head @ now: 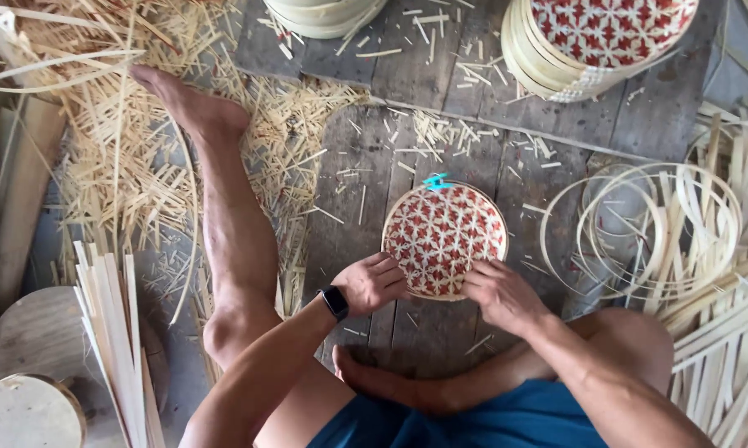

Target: The person sits on the floor fitting a woven bamboo tray into a circular bamboo rim, pressing the tray edge into the rim ring by hand and working around the circumference. They use a small blue clip to hold the tray to the rim, reposition the assembly, and press the edges to seat the tray.

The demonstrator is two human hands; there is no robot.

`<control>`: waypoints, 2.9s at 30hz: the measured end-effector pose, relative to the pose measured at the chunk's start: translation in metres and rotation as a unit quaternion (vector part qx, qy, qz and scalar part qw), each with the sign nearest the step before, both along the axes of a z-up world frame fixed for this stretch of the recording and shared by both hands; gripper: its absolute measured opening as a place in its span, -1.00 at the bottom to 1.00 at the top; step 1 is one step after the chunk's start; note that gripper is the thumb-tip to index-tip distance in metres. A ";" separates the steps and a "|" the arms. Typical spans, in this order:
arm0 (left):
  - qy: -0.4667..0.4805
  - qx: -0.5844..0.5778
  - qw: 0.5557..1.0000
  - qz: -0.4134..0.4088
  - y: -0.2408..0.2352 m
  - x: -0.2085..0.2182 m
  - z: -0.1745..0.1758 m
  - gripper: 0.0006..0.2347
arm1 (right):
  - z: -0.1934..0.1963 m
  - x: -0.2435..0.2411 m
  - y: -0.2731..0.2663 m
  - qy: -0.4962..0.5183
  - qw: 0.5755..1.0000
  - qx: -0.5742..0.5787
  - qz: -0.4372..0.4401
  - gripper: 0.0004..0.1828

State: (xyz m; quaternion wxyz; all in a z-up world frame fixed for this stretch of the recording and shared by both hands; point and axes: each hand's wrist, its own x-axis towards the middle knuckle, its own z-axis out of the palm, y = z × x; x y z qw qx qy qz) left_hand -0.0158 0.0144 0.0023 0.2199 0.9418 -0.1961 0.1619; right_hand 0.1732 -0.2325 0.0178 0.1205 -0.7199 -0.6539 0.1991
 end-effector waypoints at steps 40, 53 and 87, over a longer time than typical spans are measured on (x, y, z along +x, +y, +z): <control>0.014 0.018 1.000 0.001 -0.023 0.026 -0.040 -0.66 | 0.012 0.050 0.042 0.030 0.998 0.002 -0.049 -0.72; 0.067 -0.003 0.998 0.005 -0.022 0.024 -0.034 -0.68 | -0.040 0.091 0.138 0.107 0.945 0.047 -0.305 -0.72; 0.032 0.002 0.999 0.006 -0.033 0.027 -0.030 -0.66 | -0.070 0.095 0.092 -0.127 0.936 0.114 -0.306 -0.83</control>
